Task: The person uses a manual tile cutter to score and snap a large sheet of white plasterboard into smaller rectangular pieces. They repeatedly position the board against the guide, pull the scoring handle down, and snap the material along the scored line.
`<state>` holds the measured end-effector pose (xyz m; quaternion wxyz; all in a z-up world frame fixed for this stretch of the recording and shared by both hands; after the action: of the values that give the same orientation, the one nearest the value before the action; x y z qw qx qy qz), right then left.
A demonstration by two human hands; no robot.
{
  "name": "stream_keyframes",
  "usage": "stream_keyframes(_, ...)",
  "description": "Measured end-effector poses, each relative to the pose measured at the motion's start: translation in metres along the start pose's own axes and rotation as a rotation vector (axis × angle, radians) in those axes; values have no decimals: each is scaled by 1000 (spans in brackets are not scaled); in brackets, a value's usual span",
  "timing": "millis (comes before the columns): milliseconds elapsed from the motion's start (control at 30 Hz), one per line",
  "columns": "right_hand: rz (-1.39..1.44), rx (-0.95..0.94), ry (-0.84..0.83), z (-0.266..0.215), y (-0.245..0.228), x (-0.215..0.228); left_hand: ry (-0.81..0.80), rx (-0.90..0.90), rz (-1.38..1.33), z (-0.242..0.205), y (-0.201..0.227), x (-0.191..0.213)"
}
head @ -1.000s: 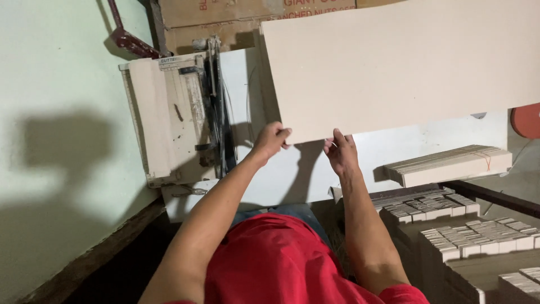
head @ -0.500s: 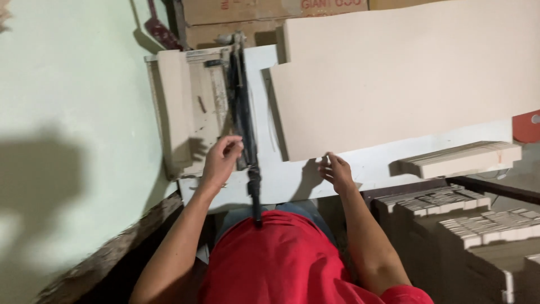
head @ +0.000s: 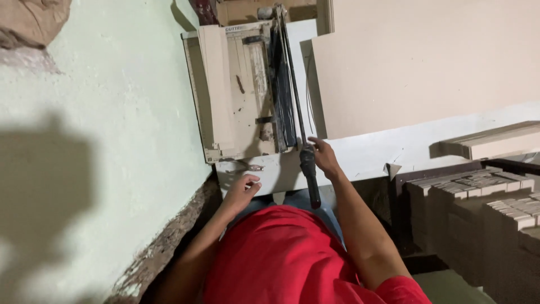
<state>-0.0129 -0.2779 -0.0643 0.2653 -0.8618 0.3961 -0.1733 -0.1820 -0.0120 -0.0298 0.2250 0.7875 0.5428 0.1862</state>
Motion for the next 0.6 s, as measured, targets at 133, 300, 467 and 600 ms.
stream_keyframes(133,-15,137,-16,-13,-72,6,-6,119,-25,-10,-2,7)
stream_keyframes(300,-32,319,-136,67,-89,20,56,113,-101,-27,-9,11)
stream_keyframes(467,-86,418,-201,193,-26,15,118,147,-97,-31,-59,4)
stream_keyframes(600,39,436,-161,154,-75,15,214,210,-136,-21,-115,-13)
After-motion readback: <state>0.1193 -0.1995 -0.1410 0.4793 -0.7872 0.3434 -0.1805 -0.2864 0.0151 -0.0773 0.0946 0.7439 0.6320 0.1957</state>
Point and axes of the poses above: each hand's wrist, its own z-axis towards the middle knuckle, its own x-axis out of the back of the hand, y = z × x, the point moved 3 cm from there along z, towards the middle knuckle, and after that the axes turned 12 degrees about -y, right-handed, at the moved point
